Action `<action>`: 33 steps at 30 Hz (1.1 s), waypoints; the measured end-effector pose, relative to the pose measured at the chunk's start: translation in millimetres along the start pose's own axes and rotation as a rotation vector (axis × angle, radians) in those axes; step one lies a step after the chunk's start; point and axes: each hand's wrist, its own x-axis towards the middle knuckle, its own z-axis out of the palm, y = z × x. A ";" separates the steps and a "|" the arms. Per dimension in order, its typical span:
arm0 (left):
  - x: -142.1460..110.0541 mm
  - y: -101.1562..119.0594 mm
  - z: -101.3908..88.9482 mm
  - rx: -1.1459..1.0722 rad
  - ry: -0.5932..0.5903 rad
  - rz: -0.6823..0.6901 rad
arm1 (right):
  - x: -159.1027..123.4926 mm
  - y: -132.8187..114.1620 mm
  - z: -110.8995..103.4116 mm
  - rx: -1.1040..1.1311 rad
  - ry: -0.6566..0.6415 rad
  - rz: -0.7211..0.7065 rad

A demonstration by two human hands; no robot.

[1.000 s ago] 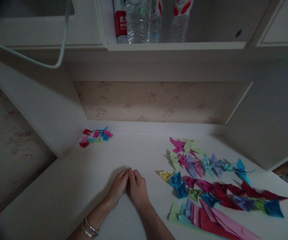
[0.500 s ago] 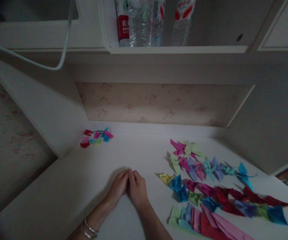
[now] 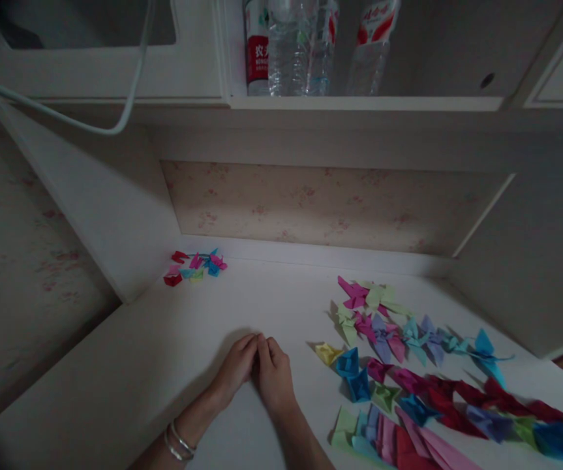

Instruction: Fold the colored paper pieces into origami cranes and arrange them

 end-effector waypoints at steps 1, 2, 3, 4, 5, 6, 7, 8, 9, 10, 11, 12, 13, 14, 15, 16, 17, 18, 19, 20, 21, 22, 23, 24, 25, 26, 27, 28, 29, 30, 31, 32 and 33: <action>0.7 -1.1 -0.1 0.003 -0.007 0.006 | -0.3 -0.4 -0.3 0.003 0.000 0.001; 1.2 -2.0 -0.2 0.006 -0.011 0.011 | -0.5 -0.8 -0.5 0.006 -0.002 0.001; 1.7 -2.7 -0.3 0.008 -0.012 0.013 | -0.6 -1.0 -0.6 0.006 -0.006 0.000; 1.9 -3.1 -0.4 0.012 -0.014 0.015 | -0.7 -1.1 -0.6 0.006 -0.010 -0.001; 1.9 -3.3 -0.6 0.016 -0.012 0.016 | -0.8 -0.9 -0.5 0.007 -0.013 -0.001; 1.8 -3.3 -0.7 0.020 -0.011 0.015 | -0.8 -0.6 -0.4 0.010 -0.016 -0.003; 1.5 -3.0 -0.8 0.024 -0.009 0.013 | -0.8 0.0 -0.2 0.015 -0.016 -0.005; 1.2 -2.6 -0.8 0.027 -0.009 0.010 | -0.8 0.6 0.0 0.021 -0.012 -0.005; 0.7 -2.2 -0.9 0.031 -0.010 0.007 | -0.9 1.1 0.2 0.027 -0.008 -0.002; 0.3 -1.7 -1.0 0.035 -0.009 0.003 | -0.9 1.6 0.4 0.030 -0.006 -0.001; 0.0 -1.4 -1.1 0.041 -0.007 0.000 | -1.1 1.8 0.5 0.028 -0.008 -0.002; -0.4 -1.1 -1.2 0.047 -0.004 -0.002 | -1.3 1.7 0.7 0.022 -0.010 -0.004; -0.7 -0.8 -1.3 0.052 0.001 -0.002 | -1.5 1.4 0.8 0.013 -0.014 -0.008; -1.0 -0.6 -1.4 0.054 0.005 -0.002 | -1.8 1.0 0.9 0.002 -0.017 -0.014; -1.5 -0.3 -1.4 0.051 0.007 0.002 | -2.1 0.5 0.9 -0.009 -0.018 -0.019; -1.9 -0.1 -1.4 0.046 0.007 0.006 | -2.4 0.2 1.0 -0.015 -0.017 -0.019; -2.5 0.3 -1.2 0.039 0.008 0.010 | -2.6 0.0 1.1 -0.018 -0.015 -0.019; -3.1 0.6 -1.1 0.031 0.008 0.014 | -2.9 0.2 1.2 -0.018 -0.017 -0.019; -3.8 1.0 -0.9 0.026 0.009 0.017 | -3.2 0.7 1.3 -0.016 -0.020 -0.019; -4.4 1.3 -0.8 0.023 0.010 0.020 | -3.5 1.5 1.4 -0.013 -0.021 -0.018; -5.0 1.5 -0.8 0.023 0.011 0.024 | -3.8 2.3 1.5 -0.009 -0.022 -0.017; -5.5 1.7 -0.8 0.023 0.012 0.027 | -4.1 3.2 1.5 -0.005 -0.021 -0.016; -5.9 1.9 -0.9 0.025 0.009 0.031 | -4.4 3.9 1.6 -0.002 -0.019 -0.016; -6.2 2.0 -1.1 0.027 0.005 0.033 | -4.7 4.2 1.5 0.002 -0.018 -0.016; -6.5 2.1 -1.3 0.031 0.002 0.032 | -5.0 4.2 1.4 0.006 -0.017 -0.017; -6.7 2.3 -1.5 0.036 0.001 0.028 | -5.3 3.8 1.2 0.008 -0.018 -0.016; -6.9 2.6 -1.6 0.042 0.004 0.022 | -5.5 3.0 1.0 0.005 -0.020 -0.015; -7.1 2.9 -1.7 0.049 0.009 0.017 | -5.8 2.0 0.7 -0.003 -0.021 -0.014; -7.2 3.2 -1.8 0.055 0.015 0.013 | -5.9 0.9 0.4 -0.013 -0.023 -0.013; -7.2 3.3 -1.9 0.059 0.020 0.011 | -6.1 0.0 0.1 -0.025 -0.024 -0.015; -7.2 3.3 -1.9 0.060 0.022 0.012 | -6.2 -0.7 -0.1 -0.034 -0.024 -0.019; -7.1 3.2 -1.9 0.058 0.021 0.014 | -6.2 -1.1 -0.3 -0.040 -0.025 -0.024; -7.0 2.8 -1.9 0.056 0.016 0.016 | -6.2 -1.2 -0.4 -0.041 -0.024 -0.027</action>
